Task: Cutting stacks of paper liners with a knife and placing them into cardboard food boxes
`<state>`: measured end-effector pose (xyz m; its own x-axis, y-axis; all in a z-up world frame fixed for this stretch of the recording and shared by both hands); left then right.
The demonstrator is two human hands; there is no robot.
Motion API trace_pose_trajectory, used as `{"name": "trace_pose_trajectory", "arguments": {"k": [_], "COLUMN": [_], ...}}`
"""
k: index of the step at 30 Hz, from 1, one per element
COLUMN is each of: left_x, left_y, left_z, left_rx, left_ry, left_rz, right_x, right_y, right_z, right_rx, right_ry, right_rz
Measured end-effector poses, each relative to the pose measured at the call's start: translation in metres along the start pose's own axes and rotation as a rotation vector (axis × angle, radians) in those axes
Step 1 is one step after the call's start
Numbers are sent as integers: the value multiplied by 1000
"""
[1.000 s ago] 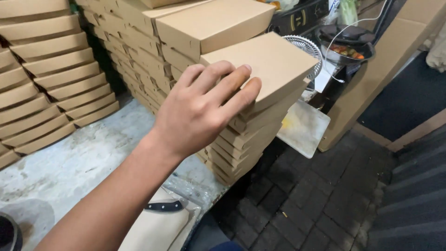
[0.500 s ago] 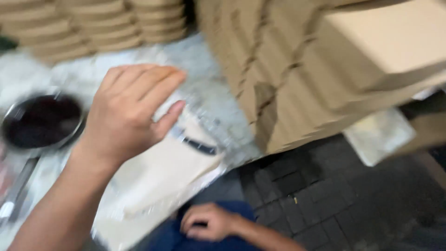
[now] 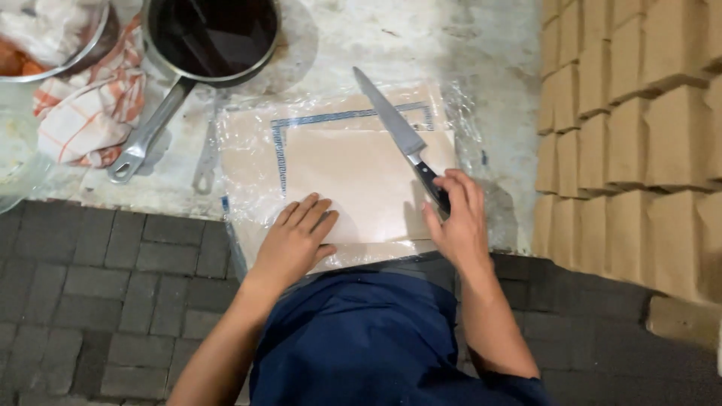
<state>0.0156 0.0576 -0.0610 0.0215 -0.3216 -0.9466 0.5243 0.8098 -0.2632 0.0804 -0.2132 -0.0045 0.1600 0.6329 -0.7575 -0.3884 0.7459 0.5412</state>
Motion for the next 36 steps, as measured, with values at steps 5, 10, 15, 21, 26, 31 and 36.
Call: {"name": "trace_pose_trajectory", "arguments": {"k": [5,10,15,21,26,31,36], "left_x": [3,-9,-10,-30,-31,-36,-34], "left_y": [-5,-6,8,19,25,23,20], "left_z": [0,1,-6,-8,-11,-13,-13], "left_rx": [40,18,-102,-204,-294,-515,-477], "left_ry": [-223,-266,-361,-457,-600,-693,-720], "left_rz": [92,-17,0,8,-135,-458,-440], "right_x": [27,31,12,-7,-7,-17,-1], "right_y": [-27,-60,-88,-104,-116,-64,-35], "right_z": [12,15,7,2,-3,-3,-8], "right_rx": [106,60,126,143,163,266,426], "right_ry": [199,93,-14,-68,-48,-39,172], "right_rz": [-212,-61,-156,-263,-253,-1,65]}}
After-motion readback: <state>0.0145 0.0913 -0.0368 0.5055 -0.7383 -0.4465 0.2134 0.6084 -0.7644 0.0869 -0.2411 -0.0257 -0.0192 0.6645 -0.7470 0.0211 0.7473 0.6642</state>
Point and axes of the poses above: each hand's wrist, its own z-axis towards the middle knuckle, its own x-axis out of the palm, y = z × x, the point moved 3 cm from there along z, towards the middle knuckle, and after that the axes turned 4 degrees about x, right-handed, at the moved point
